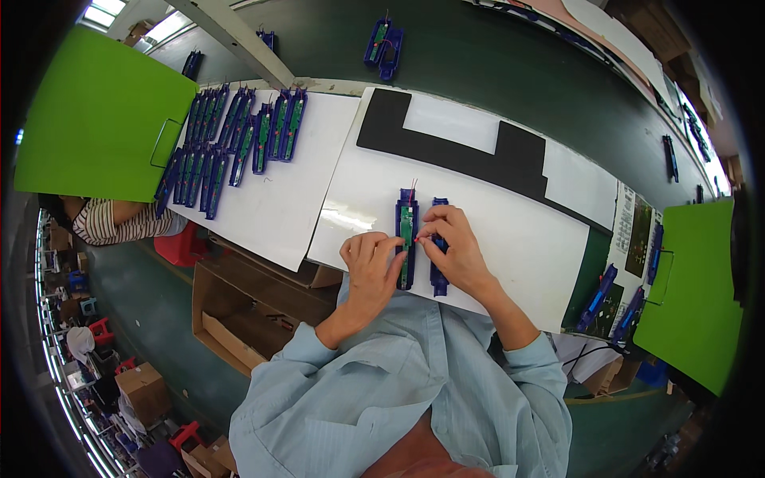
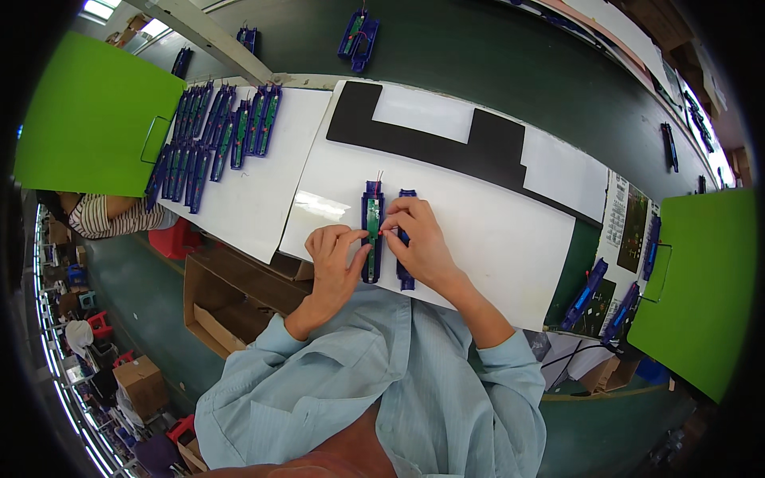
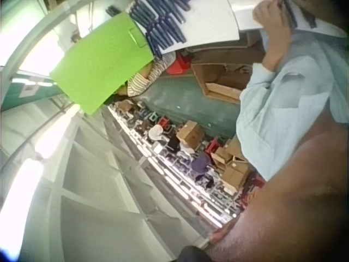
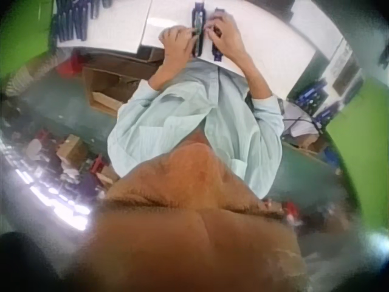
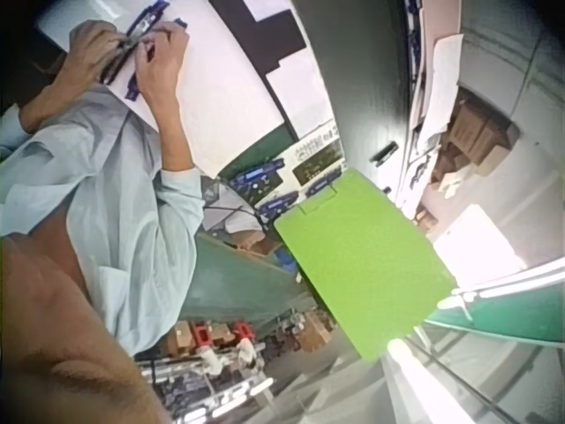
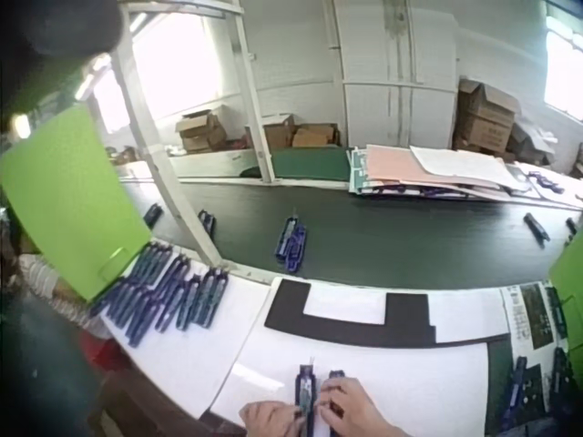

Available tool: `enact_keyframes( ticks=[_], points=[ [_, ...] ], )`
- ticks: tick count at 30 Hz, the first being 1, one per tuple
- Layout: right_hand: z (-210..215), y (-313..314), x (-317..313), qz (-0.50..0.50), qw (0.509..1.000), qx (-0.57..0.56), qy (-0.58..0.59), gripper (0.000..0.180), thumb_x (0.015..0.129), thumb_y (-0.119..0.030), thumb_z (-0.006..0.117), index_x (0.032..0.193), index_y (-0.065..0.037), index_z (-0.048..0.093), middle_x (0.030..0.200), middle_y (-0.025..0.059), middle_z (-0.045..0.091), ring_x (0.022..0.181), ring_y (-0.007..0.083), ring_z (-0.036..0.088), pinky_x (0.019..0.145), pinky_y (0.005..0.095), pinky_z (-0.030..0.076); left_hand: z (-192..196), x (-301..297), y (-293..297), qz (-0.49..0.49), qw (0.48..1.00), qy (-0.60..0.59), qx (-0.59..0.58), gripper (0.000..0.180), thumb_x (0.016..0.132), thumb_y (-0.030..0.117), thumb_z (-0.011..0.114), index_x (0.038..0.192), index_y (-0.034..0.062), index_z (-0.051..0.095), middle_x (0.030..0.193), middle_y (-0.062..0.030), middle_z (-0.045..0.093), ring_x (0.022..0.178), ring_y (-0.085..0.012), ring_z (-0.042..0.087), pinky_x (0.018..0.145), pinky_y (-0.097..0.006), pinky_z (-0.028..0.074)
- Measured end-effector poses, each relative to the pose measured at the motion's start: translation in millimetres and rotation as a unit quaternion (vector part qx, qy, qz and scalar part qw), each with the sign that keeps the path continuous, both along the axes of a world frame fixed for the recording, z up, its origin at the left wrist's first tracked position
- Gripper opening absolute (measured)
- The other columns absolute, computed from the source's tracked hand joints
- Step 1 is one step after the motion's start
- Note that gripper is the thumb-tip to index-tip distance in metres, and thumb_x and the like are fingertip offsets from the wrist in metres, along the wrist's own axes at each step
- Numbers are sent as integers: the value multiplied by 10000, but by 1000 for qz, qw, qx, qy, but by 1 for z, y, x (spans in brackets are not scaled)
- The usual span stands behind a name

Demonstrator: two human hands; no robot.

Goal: The person assembles small electronic components by hand at a workstation. They repeatedly pick up blue plastic casings and green circuit boards, insert the boards into the casings, and place the finished units on the table. The process involves precise hand manipulation of small parts without the use of tools.

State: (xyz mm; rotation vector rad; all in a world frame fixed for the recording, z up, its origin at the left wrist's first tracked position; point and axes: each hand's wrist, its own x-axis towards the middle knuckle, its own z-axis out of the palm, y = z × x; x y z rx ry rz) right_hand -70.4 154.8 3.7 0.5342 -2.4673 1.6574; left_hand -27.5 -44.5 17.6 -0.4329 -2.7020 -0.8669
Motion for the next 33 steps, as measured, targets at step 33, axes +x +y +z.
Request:
enact_keyframes(
  ticks=[33],
  points=[
    [6,-7,-22,221,962,150,-50,55,870,-59,763,920,-52,741,1061,102,573,1042,299,572,925,399,504,-29,45,-25,-157,987,28,-8,475,800,254,914,1200,50,760,1278,-89,713,1222,-296,645,1115,-505,485]
  ],
)
